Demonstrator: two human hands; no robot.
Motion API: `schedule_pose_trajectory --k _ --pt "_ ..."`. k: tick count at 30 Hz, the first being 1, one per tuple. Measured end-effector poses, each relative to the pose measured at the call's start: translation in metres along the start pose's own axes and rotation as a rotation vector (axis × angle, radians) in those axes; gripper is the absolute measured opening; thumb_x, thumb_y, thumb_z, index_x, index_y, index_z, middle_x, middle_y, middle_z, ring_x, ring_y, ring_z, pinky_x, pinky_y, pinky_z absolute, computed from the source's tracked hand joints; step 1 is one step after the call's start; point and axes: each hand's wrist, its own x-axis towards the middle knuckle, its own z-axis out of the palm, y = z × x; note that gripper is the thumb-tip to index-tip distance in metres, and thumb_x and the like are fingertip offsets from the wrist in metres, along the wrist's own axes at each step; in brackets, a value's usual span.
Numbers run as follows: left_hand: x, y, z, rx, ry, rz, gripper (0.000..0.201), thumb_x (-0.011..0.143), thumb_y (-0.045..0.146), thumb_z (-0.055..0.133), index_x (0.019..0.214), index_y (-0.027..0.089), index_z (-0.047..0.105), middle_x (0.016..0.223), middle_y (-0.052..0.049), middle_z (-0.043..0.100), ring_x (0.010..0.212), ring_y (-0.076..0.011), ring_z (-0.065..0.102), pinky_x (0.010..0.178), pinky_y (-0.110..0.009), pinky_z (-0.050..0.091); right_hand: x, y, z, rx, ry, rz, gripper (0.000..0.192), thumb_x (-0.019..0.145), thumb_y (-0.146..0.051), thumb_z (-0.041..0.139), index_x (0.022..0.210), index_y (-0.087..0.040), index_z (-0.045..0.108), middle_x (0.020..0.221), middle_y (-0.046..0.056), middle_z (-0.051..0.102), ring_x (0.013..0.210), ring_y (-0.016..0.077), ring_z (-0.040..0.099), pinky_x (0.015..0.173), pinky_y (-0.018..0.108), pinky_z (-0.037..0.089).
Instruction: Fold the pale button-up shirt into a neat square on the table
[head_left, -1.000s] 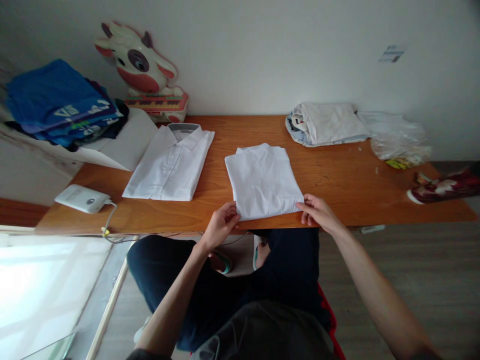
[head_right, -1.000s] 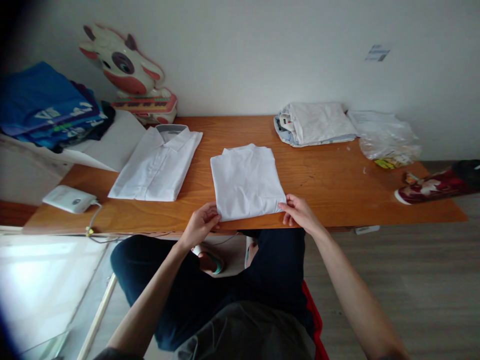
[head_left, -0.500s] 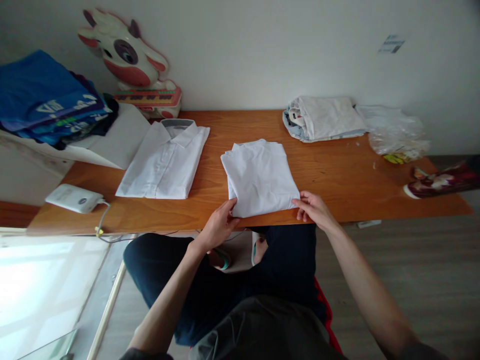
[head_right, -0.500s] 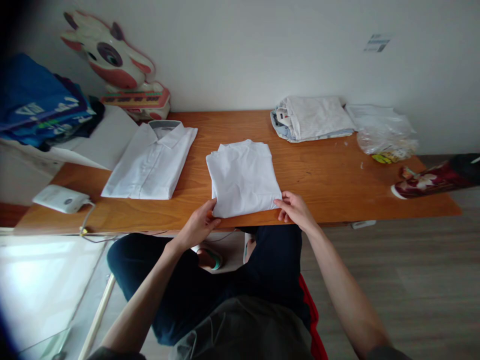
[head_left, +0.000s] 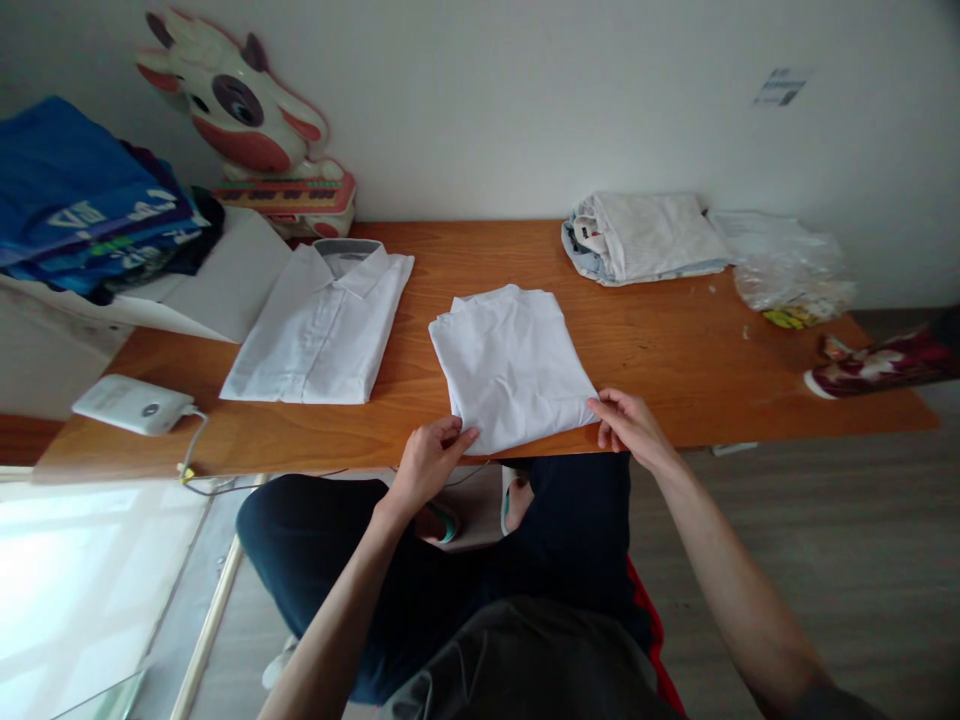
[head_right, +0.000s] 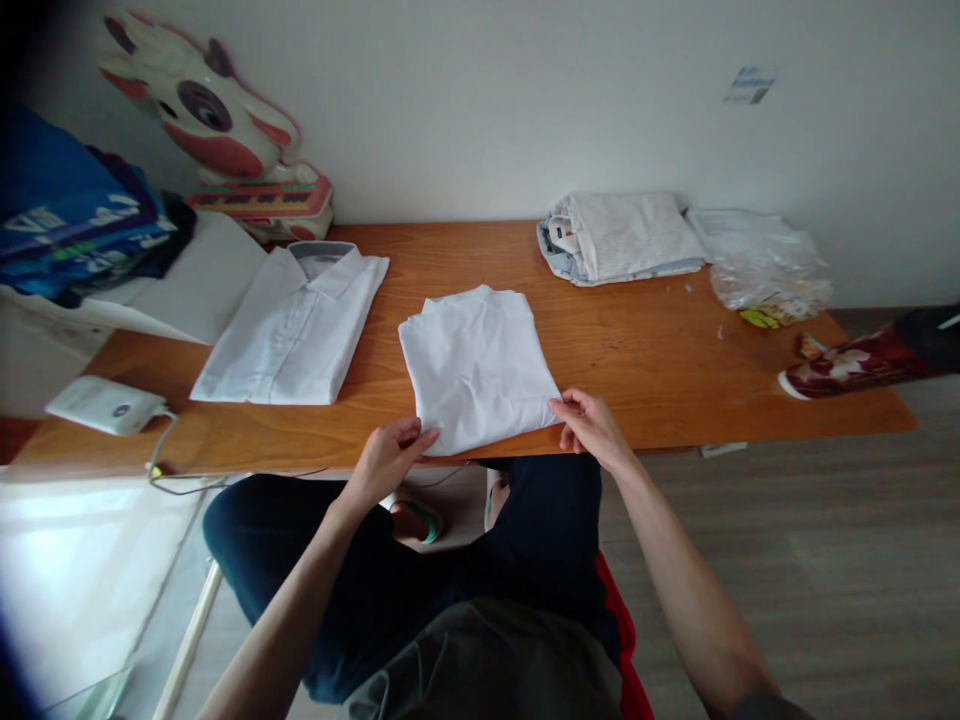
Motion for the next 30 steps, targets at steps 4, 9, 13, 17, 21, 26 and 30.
schedule_pose_trajectory --k 4,9,13,17,21,26,30 --pt "-0.003 -0.003 0.005 0.132 0.096 0.050 0.023 0.095 0.049 0.070 0.097 0.027 0.073 0.072 0.001 0.070 0.067 -0.0218 0.065 0.063 -0.029 0.043 -0.008 0.004 -0.003 -0.127 0.048 -0.062 0.045 0.094 -0.070 0.067 0.087 -0.025 0.063 0.048 -0.005 0.048 0.038 0.0120 0.043 0.039 0.025 0.028" --pt "0.002 -0.003 0.000 0.135 0.030 0.001 0.037 0.092 0.053 0.074 0.117 0.026 0.072 0.080 -0.003 0.076 0.068 -0.0245 0.070 0.060 -0.031 0.047 -0.009 0.005 -0.011 -0.230 -0.036 -0.080 0.045 0.091 -0.067 0.071 0.082 -0.023 0.066 0.066 0.000 0.063 0.056 0.0150 0.054 0.049 0.027 0.036" --pt "0.038 0.006 -0.011 -0.068 -0.085 -0.103 0.054 0.092 0.061 0.072 0.127 0.020 0.067 0.093 -0.009 0.080 0.068 -0.0241 0.073 0.053 -0.030 0.050 0.020 -0.013 -0.016 -0.266 -0.125 -0.080 0.045 0.092 -0.066 0.070 0.084 -0.022 0.069 0.070 0.001 0.067 0.059 0.0158 0.057 0.051 0.027 0.037" --pt "0.085 0.012 -0.012 -0.331 -0.033 -0.066 0.058 0.082 0.046 0.085 0.126 0.015 0.064 0.116 -0.014 0.080 0.093 -0.0268 0.077 0.077 -0.036 0.062 0.064 -0.030 -0.009 -0.204 -0.022 -0.166 0.032 0.089 -0.054 0.077 0.094 -0.024 0.070 0.085 0.004 0.076 0.073 0.0204 0.068 0.061 0.028 0.048" --pt "0.116 0.010 -0.010 -0.538 -0.040 0.043 0.070 0.072 0.026 0.090 0.136 0.018 0.060 0.130 -0.012 0.076 0.111 -0.0272 0.074 0.099 -0.042 0.060 0.088 -0.031 -0.001 -0.097 0.006 -0.208 0.026 0.082 -0.031 0.077 0.104 -0.025 0.066 0.110 0.006 0.079 0.100 0.0261 0.074 0.084 0.036 0.056" --pt "0.155 0.018 -0.017 -0.704 -0.157 -0.107 0.057 0.077 0.028 0.087 0.129 0.015 0.068 0.133 -0.017 0.076 0.110 -0.0304 0.077 0.099 -0.045 0.062 0.105 -0.042 -0.003 0.145 0.015 -0.173 0.077 0.073 -0.022 0.076 0.143 -0.032 0.045 0.121 0.003 0.077 0.106 0.0238 0.073 0.092 0.038 0.059" --pt "0.183 0.028 -0.021 -0.748 -0.158 -0.177 0.052 0.073 0.023 0.090 0.121 0.014 0.073 0.127 -0.017 0.079 0.106 -0.0303 0.078 0.098 -0.044 0.063 0.124 -0.053 -0.002 0.095 -0.040 -0.286 0.085 0.068 -0.016 0.069 0.149 -0.035 0.050 0.123 0.002 0.076 0.107 0.0247 0.071 0.089 0.037 0.059"
